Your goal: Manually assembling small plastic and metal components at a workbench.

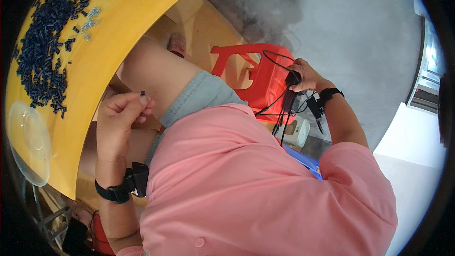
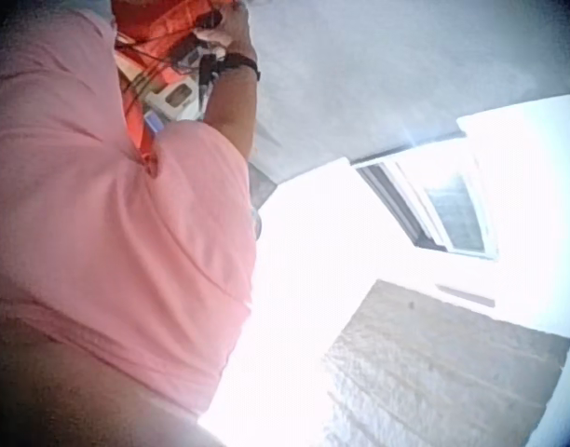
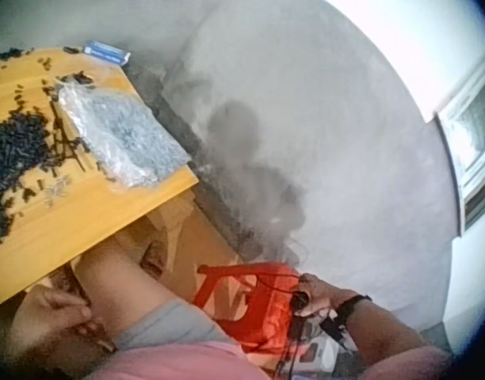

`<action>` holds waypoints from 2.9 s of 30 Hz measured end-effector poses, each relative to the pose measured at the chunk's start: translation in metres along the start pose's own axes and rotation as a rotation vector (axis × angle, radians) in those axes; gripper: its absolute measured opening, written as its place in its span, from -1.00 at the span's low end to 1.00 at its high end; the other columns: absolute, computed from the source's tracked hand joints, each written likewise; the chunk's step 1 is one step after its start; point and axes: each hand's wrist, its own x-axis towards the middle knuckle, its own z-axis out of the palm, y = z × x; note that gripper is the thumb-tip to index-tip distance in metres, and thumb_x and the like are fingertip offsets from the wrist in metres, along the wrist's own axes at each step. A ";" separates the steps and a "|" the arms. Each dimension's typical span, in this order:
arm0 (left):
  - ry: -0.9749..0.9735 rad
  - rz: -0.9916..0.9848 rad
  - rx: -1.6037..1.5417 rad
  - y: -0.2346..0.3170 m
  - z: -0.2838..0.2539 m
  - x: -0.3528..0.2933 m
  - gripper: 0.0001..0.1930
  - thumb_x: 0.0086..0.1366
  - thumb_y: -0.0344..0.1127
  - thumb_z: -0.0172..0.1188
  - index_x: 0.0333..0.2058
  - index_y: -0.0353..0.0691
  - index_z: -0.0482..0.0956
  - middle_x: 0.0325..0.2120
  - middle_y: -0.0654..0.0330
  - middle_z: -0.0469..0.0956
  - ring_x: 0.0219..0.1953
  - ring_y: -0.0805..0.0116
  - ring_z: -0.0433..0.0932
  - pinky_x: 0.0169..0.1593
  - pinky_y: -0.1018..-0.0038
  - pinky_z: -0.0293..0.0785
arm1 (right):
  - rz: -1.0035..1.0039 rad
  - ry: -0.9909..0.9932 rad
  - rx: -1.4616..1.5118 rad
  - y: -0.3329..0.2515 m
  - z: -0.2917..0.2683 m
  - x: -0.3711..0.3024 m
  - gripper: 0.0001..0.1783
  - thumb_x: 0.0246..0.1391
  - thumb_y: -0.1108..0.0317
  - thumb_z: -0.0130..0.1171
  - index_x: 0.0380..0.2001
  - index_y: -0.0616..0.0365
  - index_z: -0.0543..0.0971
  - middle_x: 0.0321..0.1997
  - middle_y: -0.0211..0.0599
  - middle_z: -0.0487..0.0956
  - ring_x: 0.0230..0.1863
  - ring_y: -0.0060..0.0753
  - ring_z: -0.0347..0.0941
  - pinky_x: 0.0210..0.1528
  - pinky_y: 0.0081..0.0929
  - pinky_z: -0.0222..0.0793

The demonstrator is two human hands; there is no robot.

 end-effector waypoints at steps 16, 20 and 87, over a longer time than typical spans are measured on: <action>0.042 0.021 0.019 0.006 0.022 -0.005 -0.81 0.17 -0.32 0.18 -0.34 -0.33 0.60 -0.44 0.21 0.61 -0.43 0.55 0.51 -0.36 0.66 0.38 | -0.123 -0.057 -0.029 -0.004 0.016 0.028 -0.19 -0.54 0.23 0.45 -0.03 0.11 0.45 0.00 -0.12 0.36 0.12 -0.05 0.22 0.14 -0.26 0.18; 0.033 0.022 0.032 0.004 0.020 -0.008 -0.82 0.18 -0.31 0.17 -0.35 -0.32 0.61 -0.46 0.23 0.60 -0.44 0.57 0.50 -0.36 0.68 0.36 | 0.048 -0.392 0.263 0.005 -0.006 0.020 -0.28 -0.38 0.26 0.40 -0.01 0.16 0.45 0.14 -0.17 0.30 0.20 -0.17 0.17 0.25 -0.34 0.02; 0.486 0.517 -0.451 0.015 -0.003 -0.081 -0.74 0.19 -0.23 0.21 -0.24 -0.29 0.61 -0.34 0.22 0.61 -0.37 0.56 0.52 -0.29 0.66 0.44 | -1.595 0.391 0.394 -0.425 -0.058 0.077 -0.65 -0.23 0.42 0.25 -0.26 0.24 0.53 -0.31 -0.15 0.49 -0.24 -0.10 0.40 -0.19 -0.31 0.36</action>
